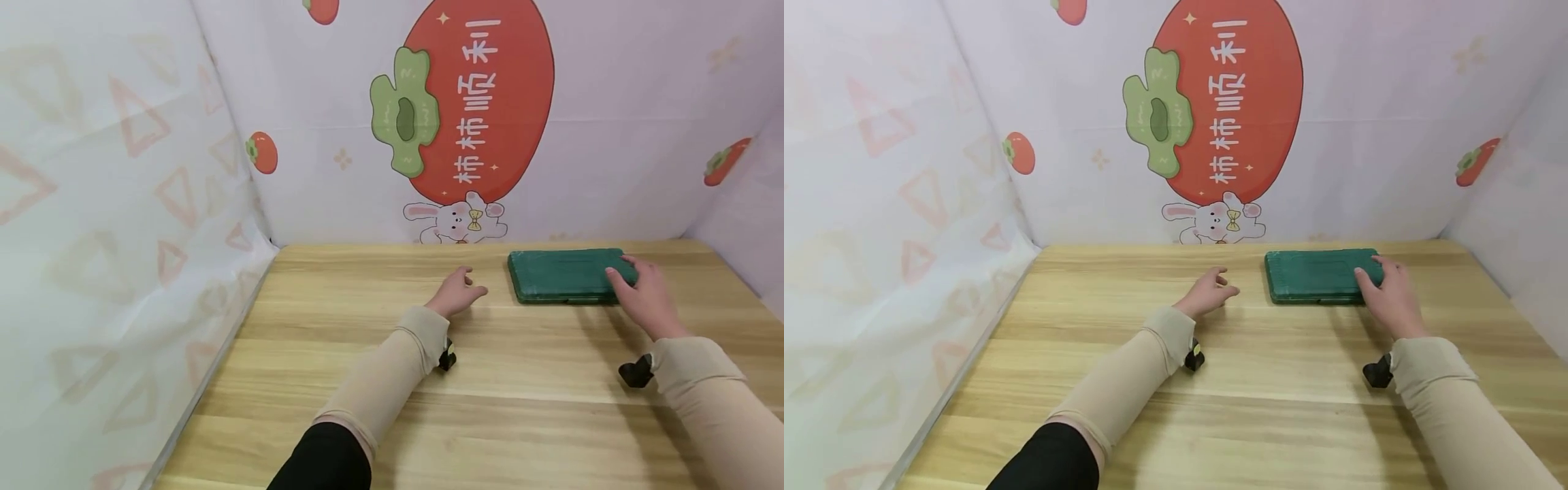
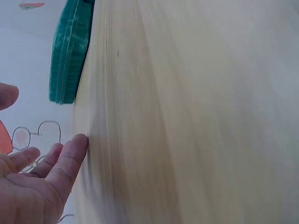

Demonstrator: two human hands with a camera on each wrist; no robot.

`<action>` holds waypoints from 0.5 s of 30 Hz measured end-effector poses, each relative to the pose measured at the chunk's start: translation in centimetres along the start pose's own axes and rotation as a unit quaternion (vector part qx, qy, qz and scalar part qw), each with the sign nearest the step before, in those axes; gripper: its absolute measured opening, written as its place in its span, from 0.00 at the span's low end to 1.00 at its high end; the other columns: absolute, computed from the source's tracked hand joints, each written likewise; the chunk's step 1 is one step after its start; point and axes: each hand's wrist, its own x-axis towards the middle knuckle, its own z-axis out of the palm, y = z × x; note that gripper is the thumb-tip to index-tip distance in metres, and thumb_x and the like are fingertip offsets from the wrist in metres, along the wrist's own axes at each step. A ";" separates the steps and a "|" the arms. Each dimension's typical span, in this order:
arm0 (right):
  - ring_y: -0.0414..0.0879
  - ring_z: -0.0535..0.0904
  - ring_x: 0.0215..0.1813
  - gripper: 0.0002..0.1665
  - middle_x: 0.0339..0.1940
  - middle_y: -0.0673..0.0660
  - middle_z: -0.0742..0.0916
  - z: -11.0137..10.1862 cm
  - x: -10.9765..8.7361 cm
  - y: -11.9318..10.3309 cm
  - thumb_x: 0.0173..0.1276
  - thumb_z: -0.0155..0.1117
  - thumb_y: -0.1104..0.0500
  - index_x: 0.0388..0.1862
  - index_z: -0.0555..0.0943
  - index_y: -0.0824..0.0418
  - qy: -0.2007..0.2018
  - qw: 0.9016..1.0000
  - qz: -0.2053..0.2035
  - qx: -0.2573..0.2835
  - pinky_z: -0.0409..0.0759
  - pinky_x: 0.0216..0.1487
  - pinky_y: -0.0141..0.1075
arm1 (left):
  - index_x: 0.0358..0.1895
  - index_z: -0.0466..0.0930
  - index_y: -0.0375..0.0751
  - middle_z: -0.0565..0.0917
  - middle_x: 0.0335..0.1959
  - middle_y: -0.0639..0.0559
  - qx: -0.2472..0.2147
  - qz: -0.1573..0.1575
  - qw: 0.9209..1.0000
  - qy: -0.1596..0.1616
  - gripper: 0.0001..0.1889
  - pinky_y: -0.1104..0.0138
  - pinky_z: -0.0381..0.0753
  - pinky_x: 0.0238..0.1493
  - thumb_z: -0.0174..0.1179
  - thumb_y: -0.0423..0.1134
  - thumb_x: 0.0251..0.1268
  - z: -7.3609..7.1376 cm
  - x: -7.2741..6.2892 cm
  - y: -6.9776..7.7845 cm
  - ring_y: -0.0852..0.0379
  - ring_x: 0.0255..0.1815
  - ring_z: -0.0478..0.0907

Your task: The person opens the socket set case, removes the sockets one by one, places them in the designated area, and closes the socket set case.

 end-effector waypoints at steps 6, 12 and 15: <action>0.84 0.59 0.65 0.42 0.70 0.89 0.59 -0.6 -0.3 1.4 0.86 0.39 0.47 0.78 0.52 0.82 0.008 0.999 0.043 0.026 0.62 0.59 0.74 | 0.78 0.63 0.38 0.80 0.59 0.43 -0.069 -0.023 0.997 0.002 0.33 0.59 0.81 0.53 0.61 0.43 0.76 1.7 0.7 0.8 0.53 0.39 0.85; 0.80 0.61 0.69 0.45 0.74 0.86 0.58 -1.4 -0.2 2.8 0.84 0.41 0.45 0.80 0.47 0.79 -0.008 0.988 0.120 0.095 0.72 0.57 0.61 | 0.78 0.63 0.36 0.84 0.58 0.41 -0.136 -0.057 0.989 0.005 0.33 0.59 0.81 0.58 0.62 0.44 0.76 2.8 1.7 1.7 0.49 0.41 0.88; 0.59 0.77 0.57 0.47 0.73 0.81 0.63 -1.6 0.0 3.6 0.82 0.44 0.45 0.82 0.46 0.77 -0.012 0.974 0.167 0.149 0.80 0.47 0.40 | 0.77 0.65 0.37 0.83 0.58 0.39 -0.175 -0.082 0.981 0.009 0.33 0.58 0.79 0.60 0.62 0.44 0.76 3.5 1.9 2.3 0.47 0.48 0.88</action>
